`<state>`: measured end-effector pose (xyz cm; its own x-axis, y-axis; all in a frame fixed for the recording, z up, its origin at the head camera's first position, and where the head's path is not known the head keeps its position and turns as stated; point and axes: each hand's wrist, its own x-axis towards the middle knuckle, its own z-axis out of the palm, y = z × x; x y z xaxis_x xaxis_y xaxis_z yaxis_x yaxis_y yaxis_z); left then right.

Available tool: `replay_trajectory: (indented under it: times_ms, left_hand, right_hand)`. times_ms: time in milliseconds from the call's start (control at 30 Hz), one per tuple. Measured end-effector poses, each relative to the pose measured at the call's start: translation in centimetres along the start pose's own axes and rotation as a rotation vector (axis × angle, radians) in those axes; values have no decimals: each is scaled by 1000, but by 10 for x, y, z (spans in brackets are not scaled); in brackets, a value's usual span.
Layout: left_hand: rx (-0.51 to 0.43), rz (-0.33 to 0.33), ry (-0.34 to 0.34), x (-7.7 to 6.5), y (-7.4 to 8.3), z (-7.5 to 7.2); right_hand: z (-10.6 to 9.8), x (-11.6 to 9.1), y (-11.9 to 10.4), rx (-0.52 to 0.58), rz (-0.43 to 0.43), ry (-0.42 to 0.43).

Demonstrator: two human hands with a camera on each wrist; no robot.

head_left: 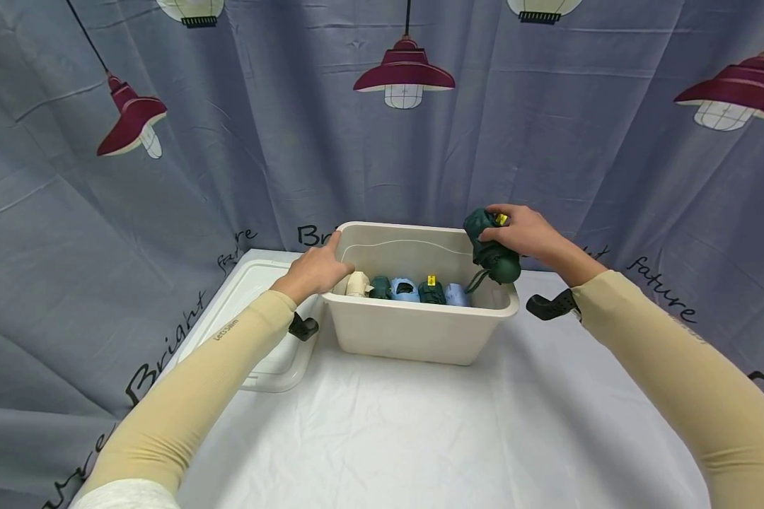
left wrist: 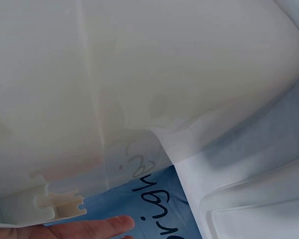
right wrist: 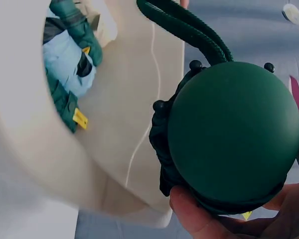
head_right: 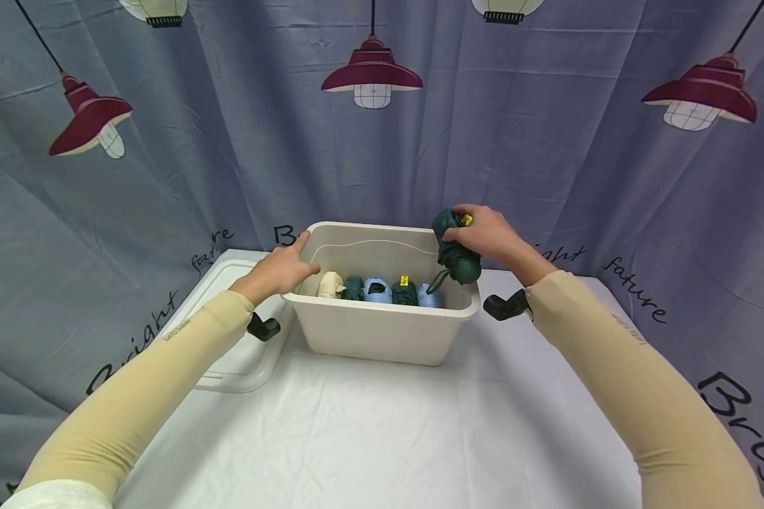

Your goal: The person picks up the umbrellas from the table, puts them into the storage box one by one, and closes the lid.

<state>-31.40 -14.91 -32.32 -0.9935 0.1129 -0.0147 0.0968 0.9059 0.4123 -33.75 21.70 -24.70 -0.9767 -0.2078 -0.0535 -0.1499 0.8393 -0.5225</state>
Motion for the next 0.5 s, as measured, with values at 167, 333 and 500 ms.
replay_trajectory:
  times_ms: [167, 333, 500]
  left_hand:
    - [-5, 13, 9, 1, -1, 0]
    - [-5, 9, 9, 1, -2, 0]
    - [-3, 5, 2, 0, -1, 0]
  right_hand:
    - [6, 1, -10, -2, -24, -22]
    - [15, 7, -19, -18, -29, -55]
    - [24, 14, -25, -51, -31, -97]
